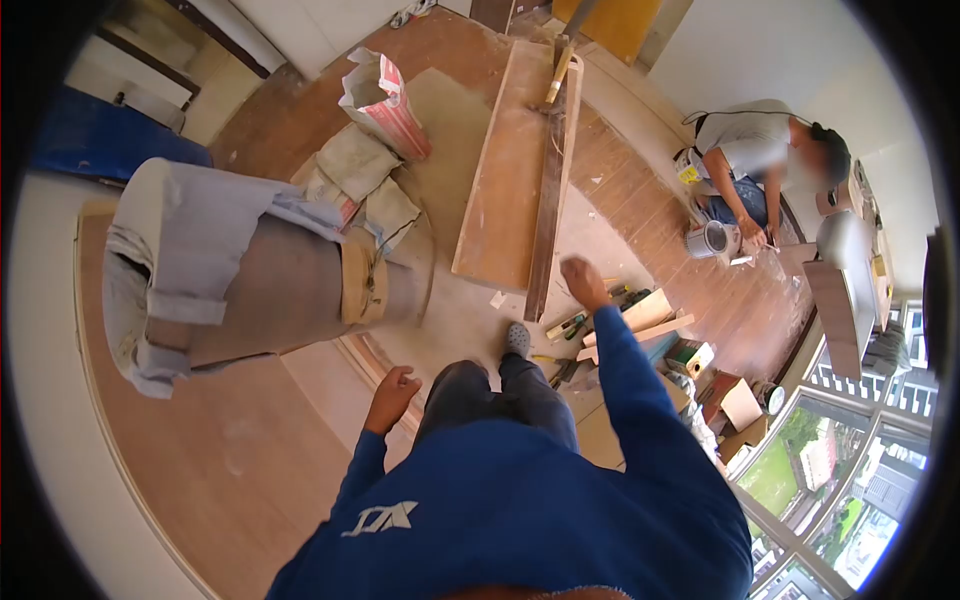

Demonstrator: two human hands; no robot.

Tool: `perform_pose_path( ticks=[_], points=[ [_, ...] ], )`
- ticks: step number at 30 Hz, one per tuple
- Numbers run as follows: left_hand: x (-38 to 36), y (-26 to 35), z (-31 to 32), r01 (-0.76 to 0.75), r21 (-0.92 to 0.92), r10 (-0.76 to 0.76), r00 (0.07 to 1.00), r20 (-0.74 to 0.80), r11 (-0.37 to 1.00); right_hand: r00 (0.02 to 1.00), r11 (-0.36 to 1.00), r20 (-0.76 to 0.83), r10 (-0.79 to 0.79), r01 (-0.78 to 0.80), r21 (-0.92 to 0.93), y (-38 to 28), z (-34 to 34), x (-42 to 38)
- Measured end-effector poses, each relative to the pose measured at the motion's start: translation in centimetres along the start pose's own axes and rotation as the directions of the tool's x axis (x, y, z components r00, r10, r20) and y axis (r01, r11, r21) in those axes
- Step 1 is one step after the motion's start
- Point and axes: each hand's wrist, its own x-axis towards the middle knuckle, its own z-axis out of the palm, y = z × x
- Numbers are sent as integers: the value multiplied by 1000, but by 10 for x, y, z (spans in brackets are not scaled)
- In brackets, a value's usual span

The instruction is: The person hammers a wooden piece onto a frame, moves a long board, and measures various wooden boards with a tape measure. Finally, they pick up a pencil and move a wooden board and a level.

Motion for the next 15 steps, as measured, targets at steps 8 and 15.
perform_pose_path(
  ticks=[8,15],
  points=[
    [-19,14,1,190,-136,-211,965,-156,972,981,940,86,-172,189,-284,56,15,341],
    [-17,-42,15,379,-168,-401,907,-125,910,986,621,93,141,-15,-783,39,46,441]
  ],
)
